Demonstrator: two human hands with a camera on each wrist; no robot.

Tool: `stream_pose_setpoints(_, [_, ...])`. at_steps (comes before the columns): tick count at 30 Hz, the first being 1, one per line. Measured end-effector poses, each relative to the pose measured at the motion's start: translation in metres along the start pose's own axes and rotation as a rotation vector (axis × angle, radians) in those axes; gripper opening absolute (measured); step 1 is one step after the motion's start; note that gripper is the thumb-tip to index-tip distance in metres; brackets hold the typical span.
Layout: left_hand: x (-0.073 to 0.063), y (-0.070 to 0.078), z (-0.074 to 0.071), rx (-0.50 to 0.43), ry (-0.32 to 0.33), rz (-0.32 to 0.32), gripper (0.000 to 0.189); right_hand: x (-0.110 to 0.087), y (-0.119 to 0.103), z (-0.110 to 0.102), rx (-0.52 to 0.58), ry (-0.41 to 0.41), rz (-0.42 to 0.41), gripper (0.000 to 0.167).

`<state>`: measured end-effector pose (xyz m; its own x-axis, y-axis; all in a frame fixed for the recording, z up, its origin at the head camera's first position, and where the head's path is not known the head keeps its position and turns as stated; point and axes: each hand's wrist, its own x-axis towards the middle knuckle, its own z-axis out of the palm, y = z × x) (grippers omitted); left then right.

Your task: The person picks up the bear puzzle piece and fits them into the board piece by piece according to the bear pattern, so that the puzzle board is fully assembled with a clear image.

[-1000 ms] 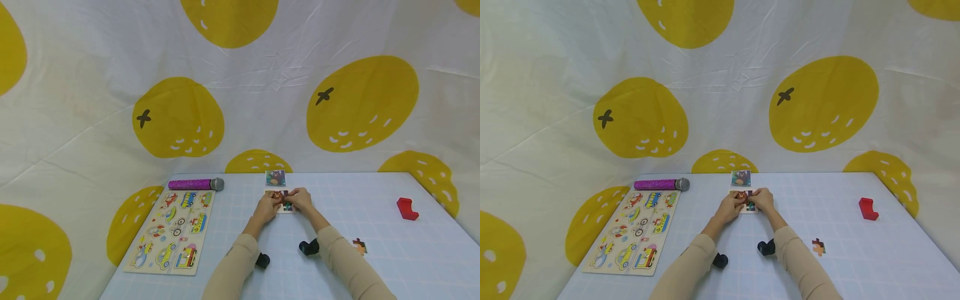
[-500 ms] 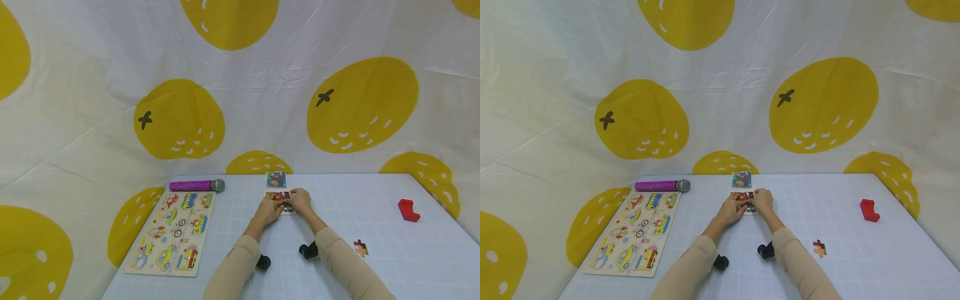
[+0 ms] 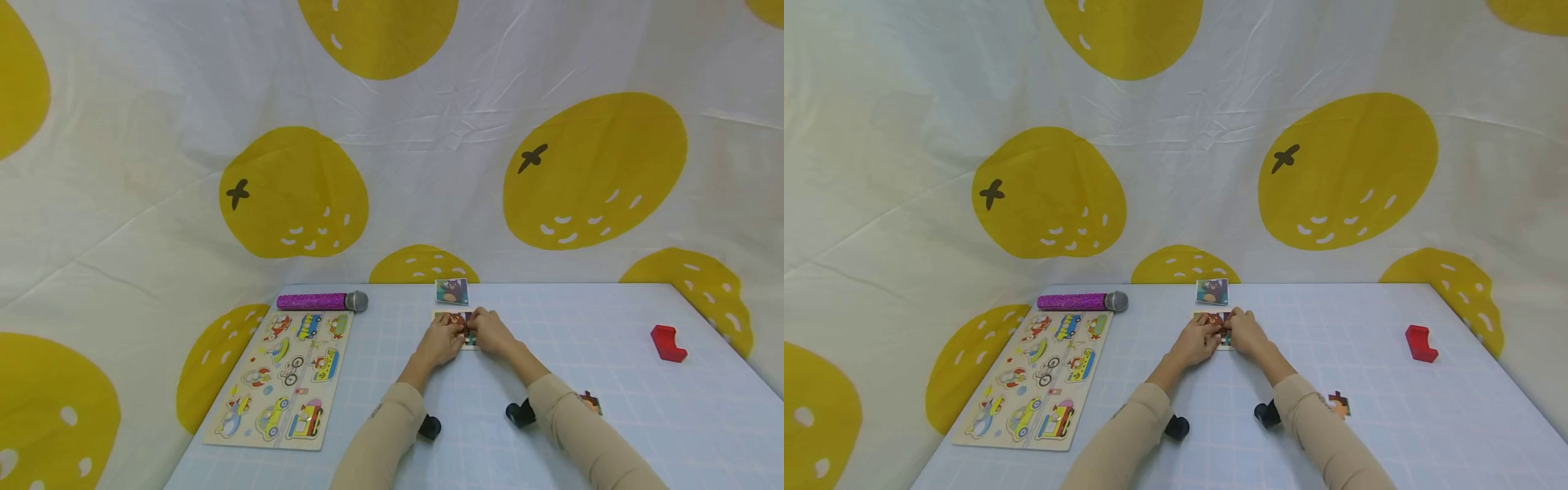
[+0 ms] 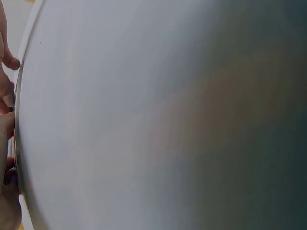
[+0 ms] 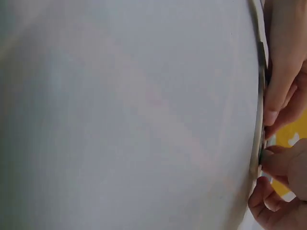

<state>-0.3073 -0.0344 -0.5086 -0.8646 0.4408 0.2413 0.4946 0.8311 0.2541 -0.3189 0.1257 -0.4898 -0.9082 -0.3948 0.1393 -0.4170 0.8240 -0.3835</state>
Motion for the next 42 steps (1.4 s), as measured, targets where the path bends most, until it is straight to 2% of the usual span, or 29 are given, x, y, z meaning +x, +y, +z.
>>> stream_pose_setpoints(5, [0.001,0.001,-0.003,0.001,-0.058,0.006,0.041,0.001,0.005,-0.002,0.185,0.105,0.032,0.014])
stream_pose_setpoints(8, [0.001,0.000,-0.004,-0.028,-0.090,-0.016,0.045,0.000,0.006,-0.003,0.225,0.096,0.034,0.013])
stream_pose_setpoints(11, [0.001,0.001,-0.004,-0.072,-0.115,-0.037,0.048,-0.001,0.006,-0.005,0.213,0.051,0.006,0.014])
stream_pose_setpoints(15, [0.003,0.002,-0.006,-0.110,-0.129,-0.063,0.050,-0.004,0.004,-0.011,0.132,-0.015,-0.052,0.019])
stream_pose_setpoints(18, [0.004,0.004,-0.007,-0.107,-0.140,-0.070,0.051,-0.008,0.003,-0.013,0.080,-0.070,-0.055,0.023])
stream_pose_setpoints(20, [0.004,0.005,-0.008,-0.087,-0.142,-0.062,0.051,-0.010,0.001,-0.013,0.090,-0.098,-0.041,0.026])
stream_pose_setpoints(26, [0.003,0.007,-0.008,0.002,-0.188,-0.044,0.052,-0.014,0.003,-0.013,0.133,-0.061,-0.114,0.026])
stream_pose_setpoints(33, [0.005,0.008,-0.005,0.070,-0.207,-0.020,0.053,-0.022,0.011,-0.011,0.081,-0.049,-0.239,0.021])
stream_pose_setpoints(36, [0.005,0.008,-0.004,0.081,-0.205,-0.025,0.058,-0.025,0.011,-0.009,0.079,-0.039,-0.229,0.024])
stream_pose_setpoints(42, [0.004,0.006,-0.005,0.030,-0.222,-0.039,0.058,-0.029,0.007,-0.009,0.093,-0.050,-0.156,0.036])
